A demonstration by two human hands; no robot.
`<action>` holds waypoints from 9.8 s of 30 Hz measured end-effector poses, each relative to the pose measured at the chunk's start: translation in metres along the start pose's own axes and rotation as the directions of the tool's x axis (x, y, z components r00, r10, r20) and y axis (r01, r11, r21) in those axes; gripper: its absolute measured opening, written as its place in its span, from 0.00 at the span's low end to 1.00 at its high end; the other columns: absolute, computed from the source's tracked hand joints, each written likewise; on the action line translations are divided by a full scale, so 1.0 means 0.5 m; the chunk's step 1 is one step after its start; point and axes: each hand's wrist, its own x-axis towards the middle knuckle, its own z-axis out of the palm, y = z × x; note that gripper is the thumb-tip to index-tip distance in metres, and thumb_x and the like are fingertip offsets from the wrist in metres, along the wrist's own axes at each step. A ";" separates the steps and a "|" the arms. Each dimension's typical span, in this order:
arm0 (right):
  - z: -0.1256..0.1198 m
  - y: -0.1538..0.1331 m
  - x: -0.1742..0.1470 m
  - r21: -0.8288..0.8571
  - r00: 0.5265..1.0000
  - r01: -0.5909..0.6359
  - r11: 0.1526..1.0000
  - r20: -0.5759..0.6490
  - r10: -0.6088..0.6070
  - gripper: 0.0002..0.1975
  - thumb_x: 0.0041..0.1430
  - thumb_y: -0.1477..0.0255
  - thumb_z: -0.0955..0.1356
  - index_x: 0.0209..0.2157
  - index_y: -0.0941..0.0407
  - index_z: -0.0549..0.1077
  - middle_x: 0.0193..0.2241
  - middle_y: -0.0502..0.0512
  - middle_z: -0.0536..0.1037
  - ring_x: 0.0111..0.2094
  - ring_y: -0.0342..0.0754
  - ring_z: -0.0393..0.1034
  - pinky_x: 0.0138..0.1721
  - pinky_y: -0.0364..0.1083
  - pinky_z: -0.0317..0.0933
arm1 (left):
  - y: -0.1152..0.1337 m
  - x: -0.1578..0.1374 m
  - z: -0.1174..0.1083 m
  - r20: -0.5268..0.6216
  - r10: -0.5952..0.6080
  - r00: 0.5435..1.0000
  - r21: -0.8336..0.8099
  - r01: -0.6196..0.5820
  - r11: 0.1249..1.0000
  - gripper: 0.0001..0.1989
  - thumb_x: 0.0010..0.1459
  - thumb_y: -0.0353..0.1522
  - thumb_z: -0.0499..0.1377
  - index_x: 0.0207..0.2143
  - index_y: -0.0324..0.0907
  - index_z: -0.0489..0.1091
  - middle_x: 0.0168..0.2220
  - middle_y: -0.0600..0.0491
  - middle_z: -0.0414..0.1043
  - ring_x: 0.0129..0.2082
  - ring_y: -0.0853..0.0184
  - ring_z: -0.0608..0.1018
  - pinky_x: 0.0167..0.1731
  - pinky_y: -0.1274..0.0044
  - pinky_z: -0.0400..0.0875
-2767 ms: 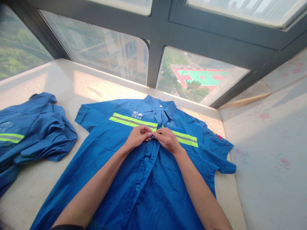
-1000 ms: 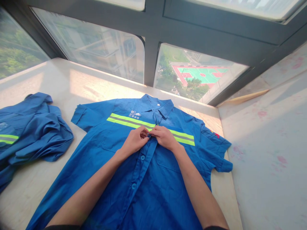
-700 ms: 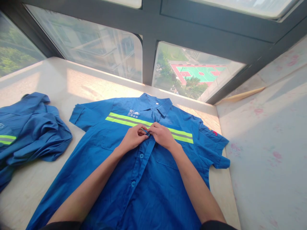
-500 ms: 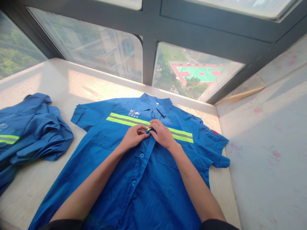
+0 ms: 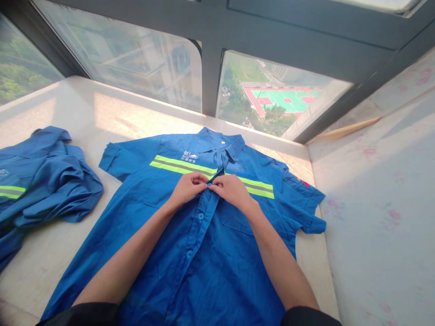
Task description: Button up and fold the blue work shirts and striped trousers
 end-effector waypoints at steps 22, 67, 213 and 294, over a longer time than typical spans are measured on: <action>0.031 -0.010 0.000 -0.294 0.999 0.039 0.955 0.028 -0.032 0.03 0.65 0.71 0.68 0.38 0.55 0.75 0.37 0.55 0.79 0.38 0.50 0.72 0.34 0.45 0.58 | 0.022 -0.017 0.000 0.009 0.222 0.975 0.557 -0.190 0.809 0.08 0.59 0.28 0.57 0.35 0.42 0.77 0.36 0.48 0.78 0.37 0.61 0.77 0.39 0.72 0.68; 0.084 0.020 -0.021 -0.177 0.950 0.034 0.984 -0.299 -0.087 0.11 0.65 0.64 0.68 0.31 0.54 0.76 0.30 0.52 0.78 0.33 0.48 0.72 0.32 0.44 0.58 | -0.008 -0.009 0.003 -0.010 0.276 0.961 0.660 -0.201 0.724 0.07 0.62 0.33 0.59 0.39 0.43 0.77 0.38 0.50 0.78 0.40 0.63 0.77 0.40 0.75 0.68; 0.020 0.151 0.151 -0.098 0.870 0.304 0.948 -0.378 -0.317 0.10 0.68 0.70 0.63 0.40 0.52 0.76 0.36 0.56 0.76 0.39 0.48 0.71 0.40 0.45 0.66 | 0.020 0.165 0.044 -0.087 0.356 0.931 0.479 -0.274 0.834 0.10 0.58 0.29 0.59 0.40 0.43 0.79 0.37 0.49 0.79 0.39 0.59 0.78 0.43 0.70 0.71; -0.003 0.146 0.157 0.660 0.959 -0.091 0.746 -0.144 0.244 0.21 0.46 0.67 0.70 0.43 0.60 0.79 0.37 0.57 0.82 0.20 0.41 0.66 0.19 0.41 0.61 | 0.007 0.166 0.050 -0.213 0.403 0.890 0.351 -0.315 0.882 0.08 0.57 0.28 0.59 0.40 0.43 0.75 0.36 0.53 0.80 0.36 0.65 0.80 0.41 0.74 0.74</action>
